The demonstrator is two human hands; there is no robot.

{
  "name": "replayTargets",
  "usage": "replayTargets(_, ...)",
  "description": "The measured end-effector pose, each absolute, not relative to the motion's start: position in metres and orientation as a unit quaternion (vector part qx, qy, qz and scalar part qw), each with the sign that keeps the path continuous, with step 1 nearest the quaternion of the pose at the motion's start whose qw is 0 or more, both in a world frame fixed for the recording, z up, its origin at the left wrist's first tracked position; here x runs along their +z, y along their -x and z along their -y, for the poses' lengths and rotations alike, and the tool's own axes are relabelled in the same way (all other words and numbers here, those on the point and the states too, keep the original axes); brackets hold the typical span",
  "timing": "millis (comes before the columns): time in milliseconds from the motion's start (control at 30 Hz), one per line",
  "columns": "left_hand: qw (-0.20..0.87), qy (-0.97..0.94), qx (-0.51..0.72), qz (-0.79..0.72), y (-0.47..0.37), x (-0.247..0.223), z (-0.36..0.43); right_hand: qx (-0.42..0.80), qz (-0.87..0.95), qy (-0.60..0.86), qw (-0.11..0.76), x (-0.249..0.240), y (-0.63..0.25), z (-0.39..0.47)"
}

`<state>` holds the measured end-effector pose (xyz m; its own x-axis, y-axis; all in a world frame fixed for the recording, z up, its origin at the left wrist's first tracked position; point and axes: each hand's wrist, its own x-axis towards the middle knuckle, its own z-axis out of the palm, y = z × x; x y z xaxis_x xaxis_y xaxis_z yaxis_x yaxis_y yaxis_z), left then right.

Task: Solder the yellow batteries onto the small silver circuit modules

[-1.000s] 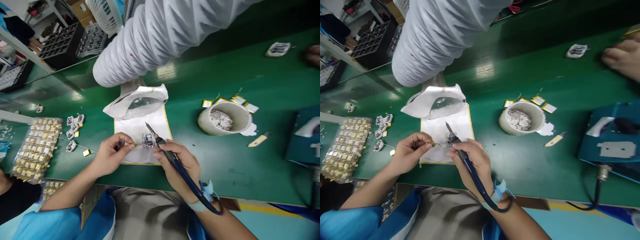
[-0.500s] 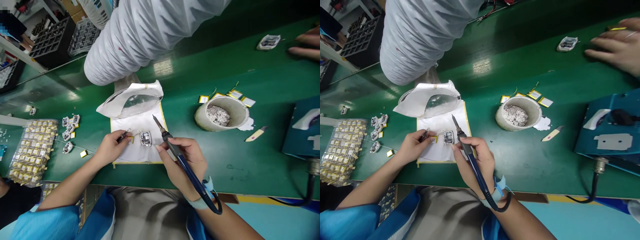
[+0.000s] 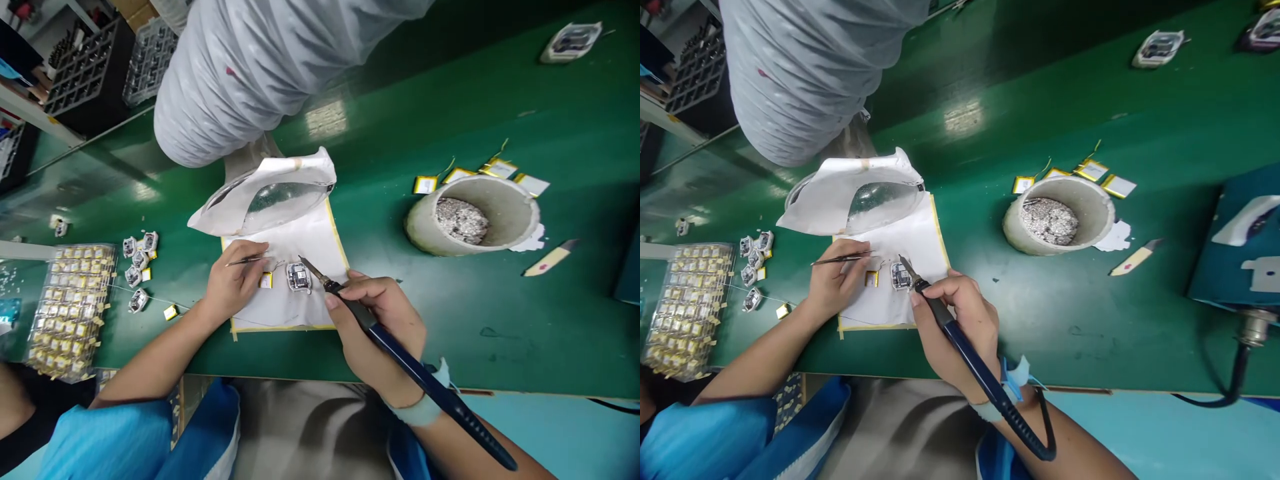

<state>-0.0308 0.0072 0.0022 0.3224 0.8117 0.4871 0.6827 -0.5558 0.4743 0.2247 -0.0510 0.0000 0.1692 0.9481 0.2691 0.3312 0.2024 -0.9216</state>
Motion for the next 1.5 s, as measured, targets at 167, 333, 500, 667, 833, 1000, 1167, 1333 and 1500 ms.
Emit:
replayTargets(167, 0.110, -0.783, 0.454, -0.411, 0.026, -0.006, 0.003, 0.301, 0.575, 0.563, 0.512, 0.000, -0.224, 0.052)
replayTargets(333, 0.123, -0.796, 0.434, -0.404, 0.021, -0.006, 0.005, 0.303, 0.570, 0.565, 0.514, -0.001, -0.223, 0.053)
replayTargets(500, 0.110, -0.796, 0.428, -0.412, 0.022, -0.008, 0.003, 0.305, 0.569, 0.569, 0.510, 0.000, -0.223, 0.052)
replayTargets(667, 0.099, -0.799, 0.428, -0.411, 0.022, -0.007, 0.003, 0.308, 0.567, 0.562, 0.518, 0.001, -0.223, 0.052)
replayTargets(833, 0.095, -0.795, 0.431, -0.416, 0.021, -0.006, 0.003, 0.311, 0.560, 0.577, 0.507, -0.001, -0.223, 0.053)
replayTargets(1000, 0.097, -0.797, 0.424, -0.418, 0.021, -0.006, 0.002, 0.310, 0.559, 0.583, 0.501, -0.002, -0.223, 0.054)
replayTargets(1167, 0.086, -0.800, 0.423, -0.416, 0.021, -0.007, 0.002, 0.305, 0.566, 0.568, 0.513, -0.003, -0.223, 0.053)
replayTargets(1333, 0.090, -0.809, 0.413, -0.409, 0.020, -0.006, 0.003, 0.308, 0.571, 0.554, 0.522, -0.003, -0.223, 0.053)
replayTargets(1500, 0.135, -0.821, 0.406, -0.377, 0.017, -0.005, 0.004, 0.292, 0.604, 0.534, 0.514, -0.003, -0.223, 0.053)
